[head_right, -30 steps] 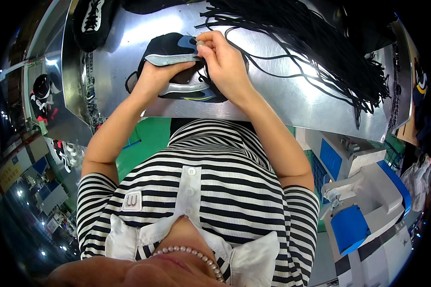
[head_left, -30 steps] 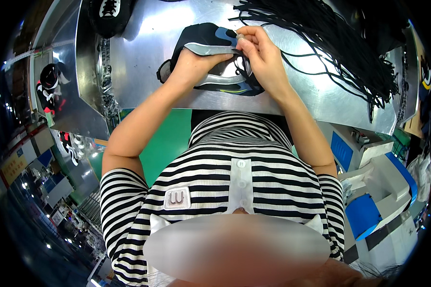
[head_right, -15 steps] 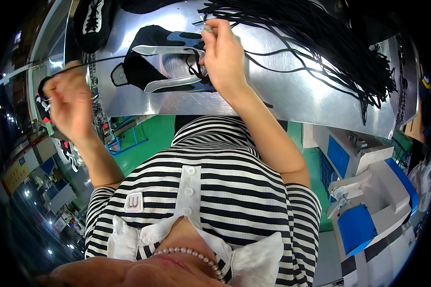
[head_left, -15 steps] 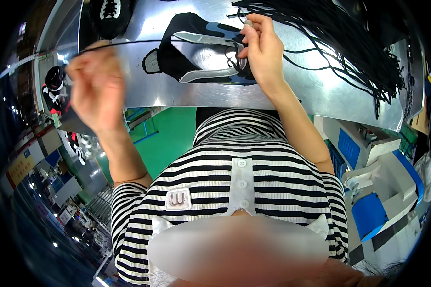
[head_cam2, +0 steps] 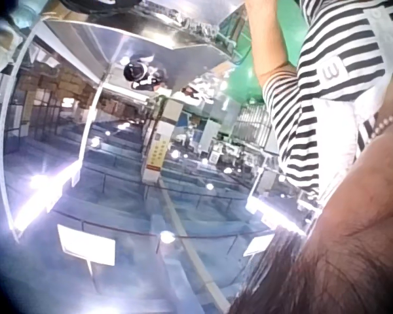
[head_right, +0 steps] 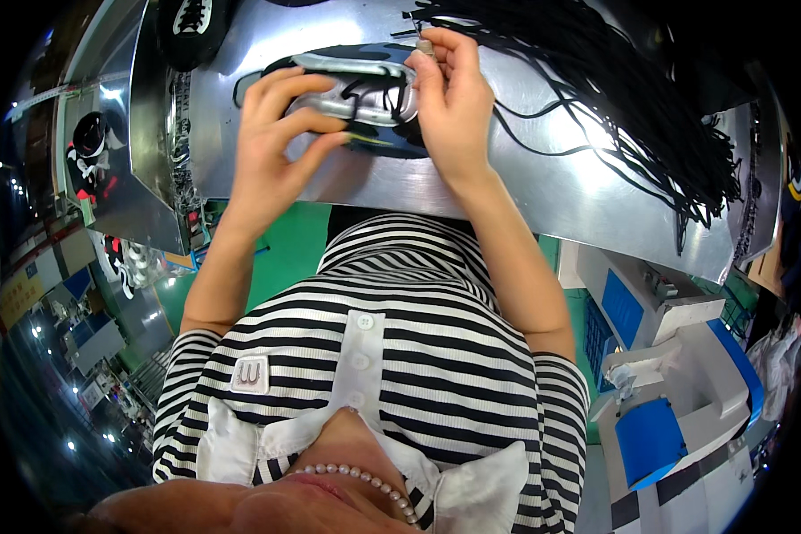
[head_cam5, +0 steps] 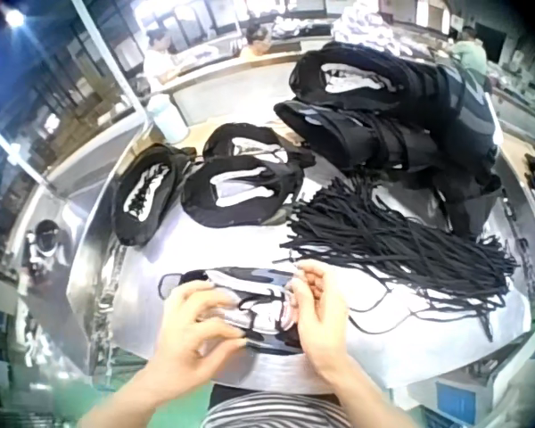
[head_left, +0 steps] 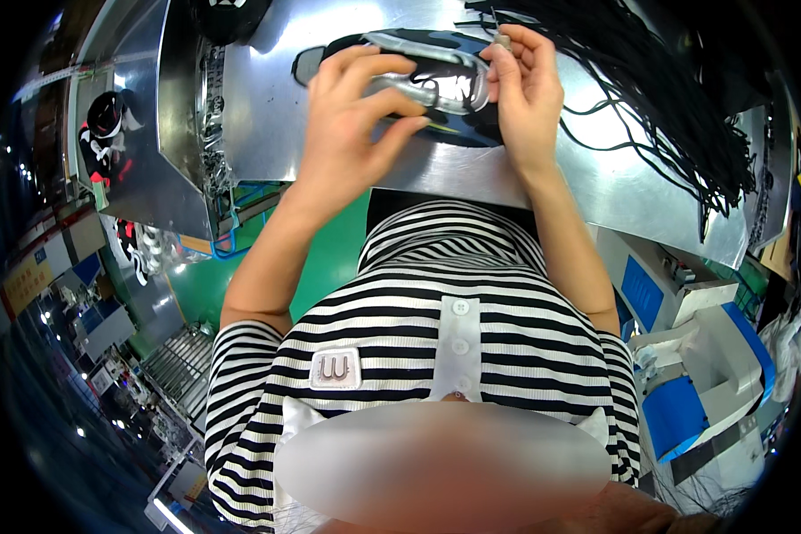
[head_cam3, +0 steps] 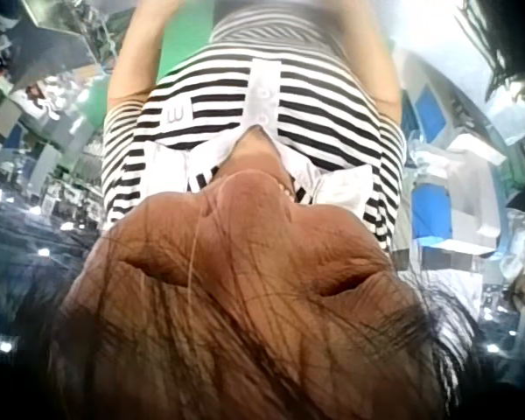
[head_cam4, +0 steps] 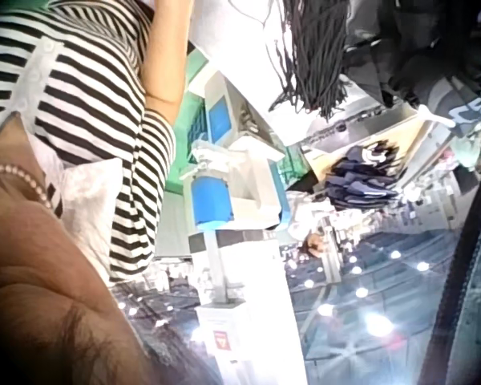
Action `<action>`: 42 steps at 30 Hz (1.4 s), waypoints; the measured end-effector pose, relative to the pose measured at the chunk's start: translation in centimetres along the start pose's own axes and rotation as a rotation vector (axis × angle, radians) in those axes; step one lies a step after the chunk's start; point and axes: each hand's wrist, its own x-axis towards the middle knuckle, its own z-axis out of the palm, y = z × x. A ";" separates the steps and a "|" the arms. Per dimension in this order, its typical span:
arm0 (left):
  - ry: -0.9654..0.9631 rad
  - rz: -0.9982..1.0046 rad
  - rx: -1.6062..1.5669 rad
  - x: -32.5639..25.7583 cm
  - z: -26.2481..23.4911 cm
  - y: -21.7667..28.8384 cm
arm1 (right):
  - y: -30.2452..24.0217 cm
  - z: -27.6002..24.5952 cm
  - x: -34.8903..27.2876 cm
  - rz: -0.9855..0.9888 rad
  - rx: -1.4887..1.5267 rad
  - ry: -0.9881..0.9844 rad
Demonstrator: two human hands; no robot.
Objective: The person laces shoe uppers by threading black laces through the eyelets and pulling them tight by hand.
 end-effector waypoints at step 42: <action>0.044 0.193 -0.135 -2.1 4.5 -2.0 | -6.9 -4.9 -2.9 0.169 -0.713 -0.427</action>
